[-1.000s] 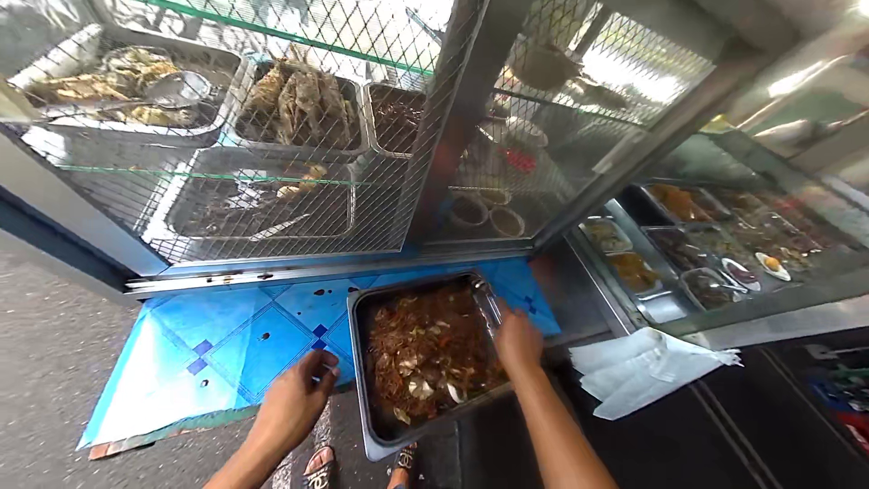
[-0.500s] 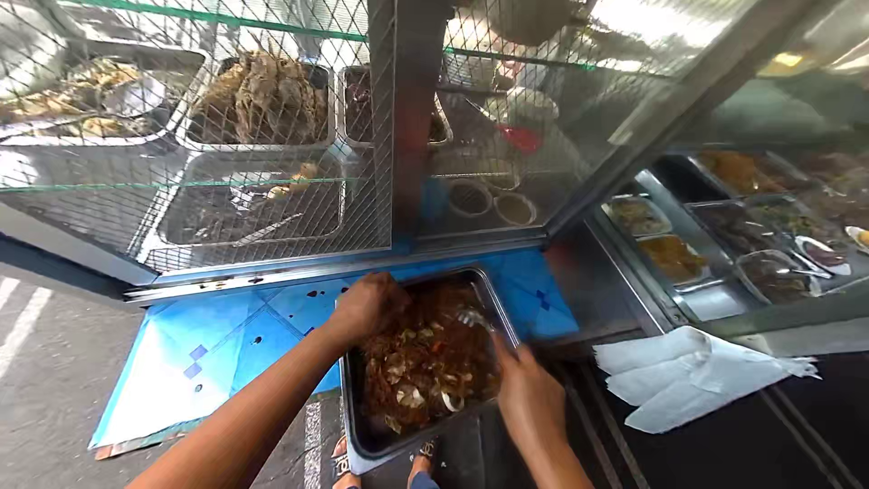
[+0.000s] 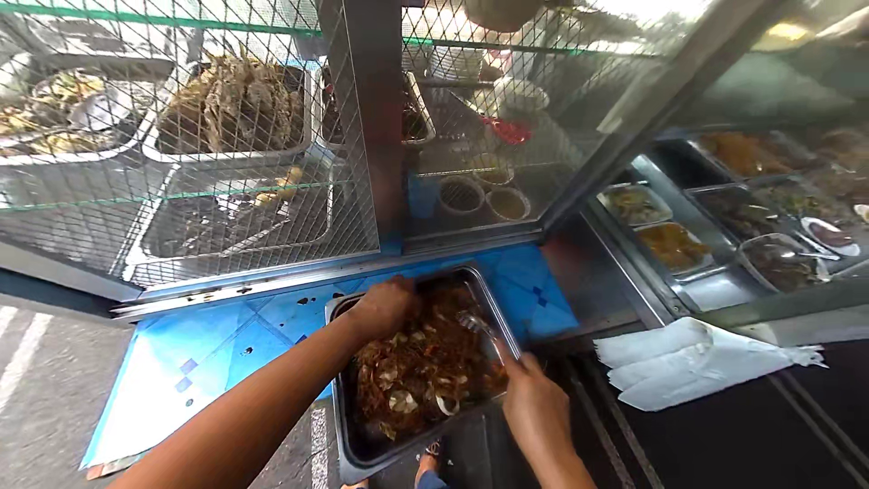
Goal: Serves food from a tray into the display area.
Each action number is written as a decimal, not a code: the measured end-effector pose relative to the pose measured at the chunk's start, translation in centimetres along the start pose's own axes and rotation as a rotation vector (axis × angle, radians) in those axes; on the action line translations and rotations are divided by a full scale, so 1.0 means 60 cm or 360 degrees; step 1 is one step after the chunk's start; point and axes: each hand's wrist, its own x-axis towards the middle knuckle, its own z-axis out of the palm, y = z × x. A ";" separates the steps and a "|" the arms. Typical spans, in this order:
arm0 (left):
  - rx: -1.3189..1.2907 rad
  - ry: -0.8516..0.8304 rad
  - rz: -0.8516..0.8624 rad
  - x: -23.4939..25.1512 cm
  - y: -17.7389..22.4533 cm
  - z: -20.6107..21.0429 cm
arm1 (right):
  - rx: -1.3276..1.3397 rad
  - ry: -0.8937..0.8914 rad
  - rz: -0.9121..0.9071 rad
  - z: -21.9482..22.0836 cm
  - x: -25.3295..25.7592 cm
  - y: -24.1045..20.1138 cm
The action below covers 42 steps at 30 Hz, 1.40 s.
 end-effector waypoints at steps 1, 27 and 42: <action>0.0003 -0.0004 -0.0003 -0.001 0.000 -0.001 | 0.0013 -0.0008 -0.0001 0.000 0.000 -0.002; -0.0748 0.0945 -0.0852 -0.320 -0.213 0.118 | 0.0051 0.0048 0.0082 -0.033 0.055 -0.060; -0.1886 0.0079 -0.1202 -0.307 0.036 0.229 | -0.0099 -0.0070 -0.0229 -0.088 -0.002 -0.037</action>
